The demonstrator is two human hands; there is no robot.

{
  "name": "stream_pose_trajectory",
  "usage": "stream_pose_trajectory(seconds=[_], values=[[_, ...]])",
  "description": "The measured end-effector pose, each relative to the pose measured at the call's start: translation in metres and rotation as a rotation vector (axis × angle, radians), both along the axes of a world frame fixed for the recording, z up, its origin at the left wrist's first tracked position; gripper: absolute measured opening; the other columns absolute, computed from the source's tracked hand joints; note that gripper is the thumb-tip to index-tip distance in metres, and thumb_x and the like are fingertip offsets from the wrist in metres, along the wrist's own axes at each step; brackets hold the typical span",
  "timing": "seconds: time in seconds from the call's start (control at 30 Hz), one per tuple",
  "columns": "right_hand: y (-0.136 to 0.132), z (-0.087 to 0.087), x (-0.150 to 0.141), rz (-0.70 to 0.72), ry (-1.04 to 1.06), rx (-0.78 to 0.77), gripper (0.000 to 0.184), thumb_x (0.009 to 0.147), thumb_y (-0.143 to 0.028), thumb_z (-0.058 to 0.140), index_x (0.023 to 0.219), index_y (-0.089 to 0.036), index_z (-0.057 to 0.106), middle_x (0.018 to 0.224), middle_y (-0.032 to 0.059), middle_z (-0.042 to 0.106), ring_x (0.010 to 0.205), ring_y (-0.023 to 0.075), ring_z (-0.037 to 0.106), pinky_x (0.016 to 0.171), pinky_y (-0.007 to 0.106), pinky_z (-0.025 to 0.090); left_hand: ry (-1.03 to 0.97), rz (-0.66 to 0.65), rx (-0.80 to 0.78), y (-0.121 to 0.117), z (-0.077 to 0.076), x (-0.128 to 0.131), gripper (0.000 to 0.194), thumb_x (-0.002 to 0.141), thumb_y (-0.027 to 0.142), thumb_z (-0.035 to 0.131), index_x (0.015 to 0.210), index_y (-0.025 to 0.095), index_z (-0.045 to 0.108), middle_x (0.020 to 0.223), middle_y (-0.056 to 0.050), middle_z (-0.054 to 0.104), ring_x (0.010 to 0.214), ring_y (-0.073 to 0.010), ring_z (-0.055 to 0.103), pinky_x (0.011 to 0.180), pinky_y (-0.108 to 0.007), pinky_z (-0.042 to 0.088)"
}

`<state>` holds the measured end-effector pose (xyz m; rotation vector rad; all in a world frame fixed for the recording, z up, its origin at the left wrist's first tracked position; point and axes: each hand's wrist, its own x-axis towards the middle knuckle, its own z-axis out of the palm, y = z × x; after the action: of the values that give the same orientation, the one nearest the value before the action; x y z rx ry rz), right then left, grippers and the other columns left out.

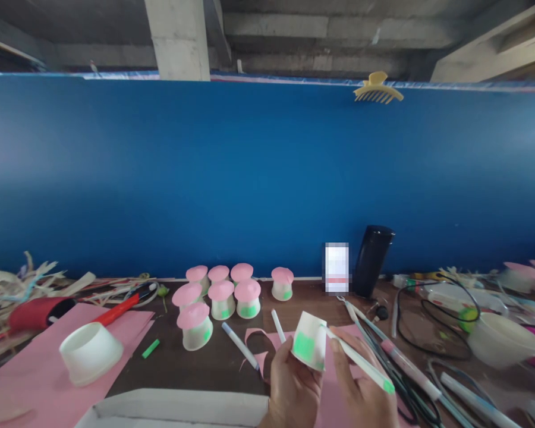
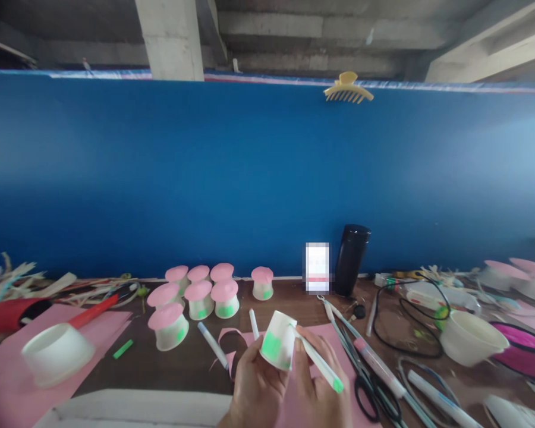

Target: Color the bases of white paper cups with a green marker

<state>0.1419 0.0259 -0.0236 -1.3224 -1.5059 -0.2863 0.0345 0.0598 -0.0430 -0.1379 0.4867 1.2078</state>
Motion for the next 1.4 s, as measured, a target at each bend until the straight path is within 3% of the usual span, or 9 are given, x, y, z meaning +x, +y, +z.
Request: stream_pose_trajectory(seconds=[0.27,0.63,1.4], values=[[0.0021,-0.0080,0.0009,0.035,0.039,-0.040,0.021,0.087,-0.030,0.049,0.102,-0.020,0.060,0.098,0.0063,0.067,0.093,0.0200,0.063,0.080,0.031,0.052,0.011,-0.004,-0.016,0.0002,0.0047,0.0003,0.012,0.076,0.019,0.061,0.085,0.011,0.060,0.074,-0.010,0.072,0.070,-0.0217,0.068,0.063,-0.031,0.050],[-0.0004,-0.0073,-0.0002,0.037,-0.062,-0.051,0.021,0.088,-0.034,0.048,0.100,-0.024,0.062,0.100,0.0042,0.067,0.096,0.0199,0.062,0.082,0.032,0.051,0.003,0.011,-0.020,0.0003,0.0034,-0.0002,0.011,0.076,0.018,0.061,0.085,0.012,0.060,0.075,-0.010,0.072,0.070,-0.0211,0.068,0.062,-0.030,0.050],[-0.0017,-0.0071,-0.0039,0.068,0.042,-0.065,0.018,0.087,-0.029,0.050,0.099,-0.021,0.060,0.096,0.0048,0.067,0.091,0.0189,0.062,0.079,0.030,0.051,0.014,0.027,-0.010,0.0005,0.0000,-0.0006,0.013,0.074,0.020,0.064,0.084,0.012,0.061,0.075,-0.009,0.072,0.068,-0.0201,0.067,0.060,-0.029,0.049]])
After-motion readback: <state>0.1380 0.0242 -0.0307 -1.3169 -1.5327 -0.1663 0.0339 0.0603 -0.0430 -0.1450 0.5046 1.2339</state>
